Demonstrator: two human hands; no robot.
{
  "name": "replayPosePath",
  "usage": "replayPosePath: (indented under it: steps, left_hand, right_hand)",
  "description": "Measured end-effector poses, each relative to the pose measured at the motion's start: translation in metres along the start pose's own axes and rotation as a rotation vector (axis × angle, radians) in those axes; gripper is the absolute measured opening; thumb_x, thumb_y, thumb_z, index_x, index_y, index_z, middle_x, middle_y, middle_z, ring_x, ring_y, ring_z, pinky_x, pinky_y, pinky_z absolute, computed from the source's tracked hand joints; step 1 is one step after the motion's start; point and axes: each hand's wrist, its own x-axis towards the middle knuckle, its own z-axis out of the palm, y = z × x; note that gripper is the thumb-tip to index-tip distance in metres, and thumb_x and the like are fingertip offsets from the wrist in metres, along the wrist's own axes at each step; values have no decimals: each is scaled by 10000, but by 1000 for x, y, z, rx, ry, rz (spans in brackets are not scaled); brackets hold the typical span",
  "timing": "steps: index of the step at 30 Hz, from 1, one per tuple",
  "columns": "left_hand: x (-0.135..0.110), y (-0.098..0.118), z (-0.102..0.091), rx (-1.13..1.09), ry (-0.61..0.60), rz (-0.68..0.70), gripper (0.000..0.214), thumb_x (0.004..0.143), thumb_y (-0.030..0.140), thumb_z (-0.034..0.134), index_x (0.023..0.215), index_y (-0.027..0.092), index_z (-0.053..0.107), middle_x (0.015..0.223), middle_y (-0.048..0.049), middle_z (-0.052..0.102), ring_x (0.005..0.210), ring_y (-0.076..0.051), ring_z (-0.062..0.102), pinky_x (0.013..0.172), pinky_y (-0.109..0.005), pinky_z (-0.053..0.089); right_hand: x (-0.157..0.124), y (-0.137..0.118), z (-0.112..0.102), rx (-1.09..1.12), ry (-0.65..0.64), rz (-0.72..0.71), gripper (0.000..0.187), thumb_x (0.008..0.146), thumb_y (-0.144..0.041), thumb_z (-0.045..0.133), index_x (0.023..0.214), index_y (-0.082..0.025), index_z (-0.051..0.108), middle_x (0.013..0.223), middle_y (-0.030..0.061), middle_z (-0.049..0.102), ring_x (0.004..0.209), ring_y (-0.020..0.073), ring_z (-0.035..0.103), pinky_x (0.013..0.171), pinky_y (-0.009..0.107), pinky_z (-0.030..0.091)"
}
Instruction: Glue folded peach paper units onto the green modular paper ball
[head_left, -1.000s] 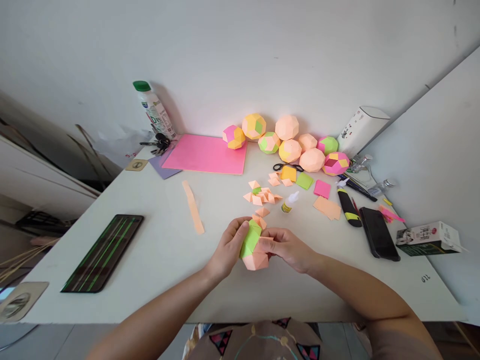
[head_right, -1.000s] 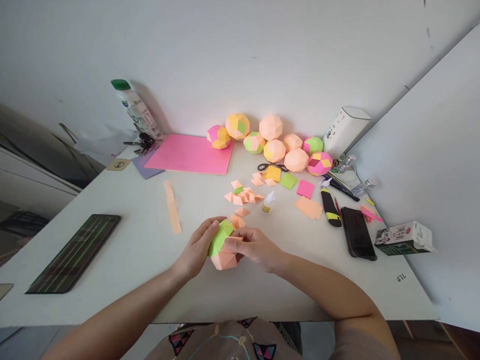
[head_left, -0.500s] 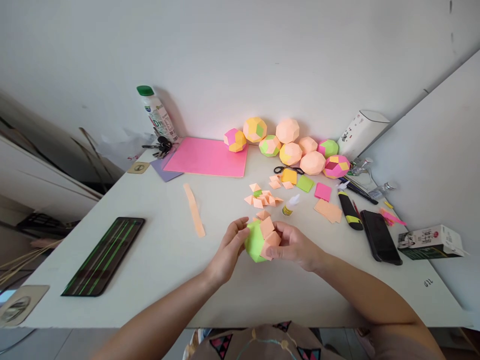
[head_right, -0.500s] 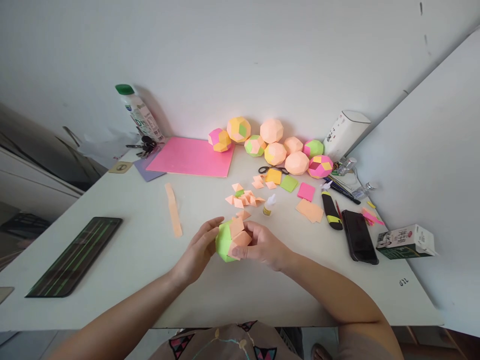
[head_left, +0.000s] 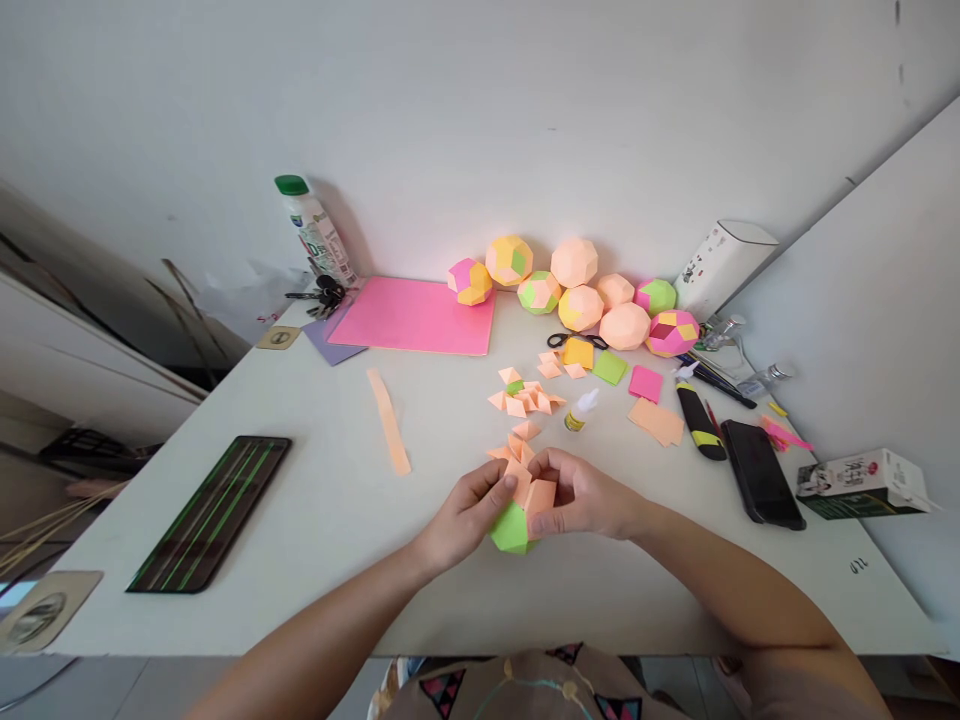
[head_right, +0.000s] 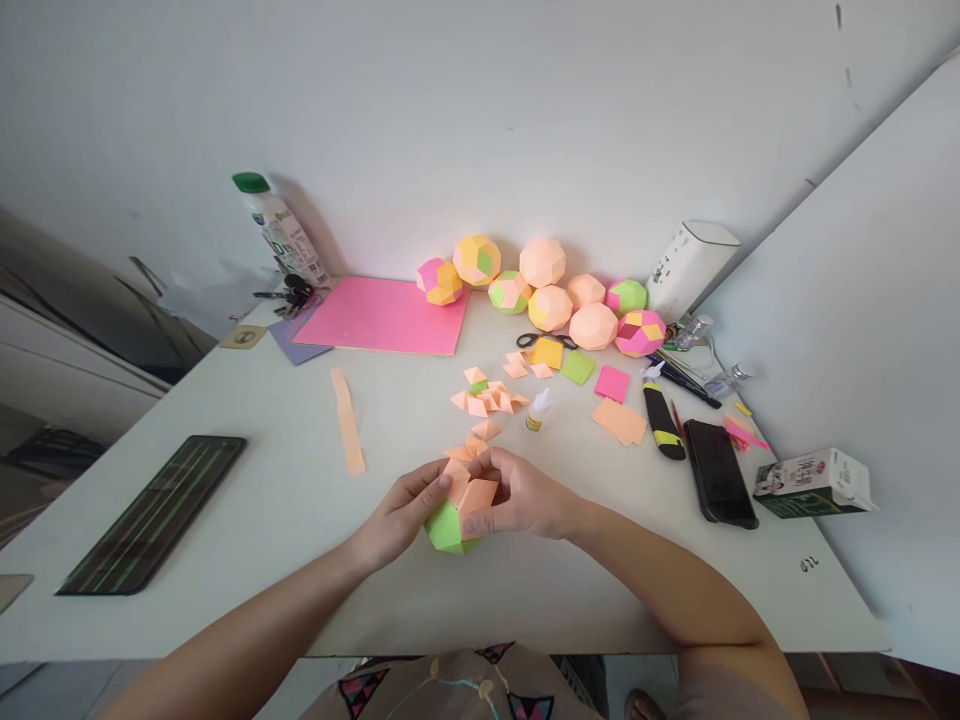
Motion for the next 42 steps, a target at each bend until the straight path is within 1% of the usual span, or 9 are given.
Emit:
replayPosePath:
  steps: [3, 6, 12, 17, 21, 27, 32, 35, 42]
  left_hand:
    - [1, -2, -2, -55, -2, 4, 357, 854, 493, 474, 799, 155, 576, 746, -8, 535, 701, -140, 462, 639, -251, 372]
    - [3, -3, -3, -105, 0, -9, 328, 852, 468, 495, 801, 156, 581, 790, -19, 559, 756, -154, 489, 689, -266, 383]
    - [4, -6, -3, -143, -48, -23, 309, 832, 456, 535, 782, 154, 580, 747, -16, 559, 771, -168, 504, 710, -282, 389]
    - [2, -6, -3, -111, -81, -23, 322, 849, 457, 508, 785, 149, 577, 735, -14, 545, 773, -169, 493, 696, -277, 380]
    - [2, -5, -4, -75, -107, -28, 323, 859, 454, 495, 785, 149, 569, 731, -9, 530, 745, -154, 465, 664, -262, 361]
    - [1, -2, -2, -69, -131, -36, 357, 846, 485, 500, 882, 145, 602, 776, -22, 556, 736, -155, 464, 666, -267, 367]
    - [1, -3, -3, -52, -177, -33, 359, 869, 465, 477, 976, 151, 614, 827, -34, 593, 788, -169, 490, 707, -278, 378]
    - [2, -3, -3, -39, -184, -21, 351, 872, 451, 484, 1010, 155, 611, 865, -41, 609, 811, -172, 503, 730, -283, 386]
    - [2, -1, -4, 1, -176, -15, 347, 858, 445, 512, 987, 139, 613, 912, -71, 628, 857, -194, 534, 759, -304, 413]
  right_hand:
    - [3, 3, -2, 68, 40, -15, 470, 643, -250, 782, 1002, -189, 485, 860, 1, 583, 775, 138, 573, 704, 300, 469]
    - [5, 7, -5, 109, 51, -45, 447, 660, -268, 774, 1014, -189, 513, 886, 18, 601, 793, 141, 581, 693, 285, 462]
    - [8, 13, -7, 133, 50, -93, 378, 687, -258, 760, 993, -206, 545, 873, 3, 612, 785, 128, 584, 692, 267, 441]
    - [5, 10, -3, 107, 77, -99, 360, 690, -258, 751, 978, -202, 542, 789, -15, 596, 735, 126, 578, 654, 267, 439]
    - [4, 8, 0, 99, 81, -101, 377, 682, -271, 752, 974, -195, 525, 791, -9, 599, 731, 132, 581, 647, 270, 438]
    - [4, 7, 2, 99, 94, -114, 372, 680, -274, 747, 962, -187, 520, 791, -7, 604, 718, 124, 578, 640, 264, 435]
    - [4, 7, 3, 116, 100, -111, 369, 662, -263, 758, 933, -179, 522, 796, -11, 607, 687, 105, 570, 612, 238, 426]
    - [4, 7, 3, 119, 104, -107, 374, 657, -264, 761, 932, -177, 524, 797, -14, 603, 686, 101, 566, 610, 235, 425]
    - [4, 5, 4, 109, 120, -93, 382, 638, -274, 771, 917, -179, 528, 775, -23, 593, 674, 100, 555, 600, 232, 419]
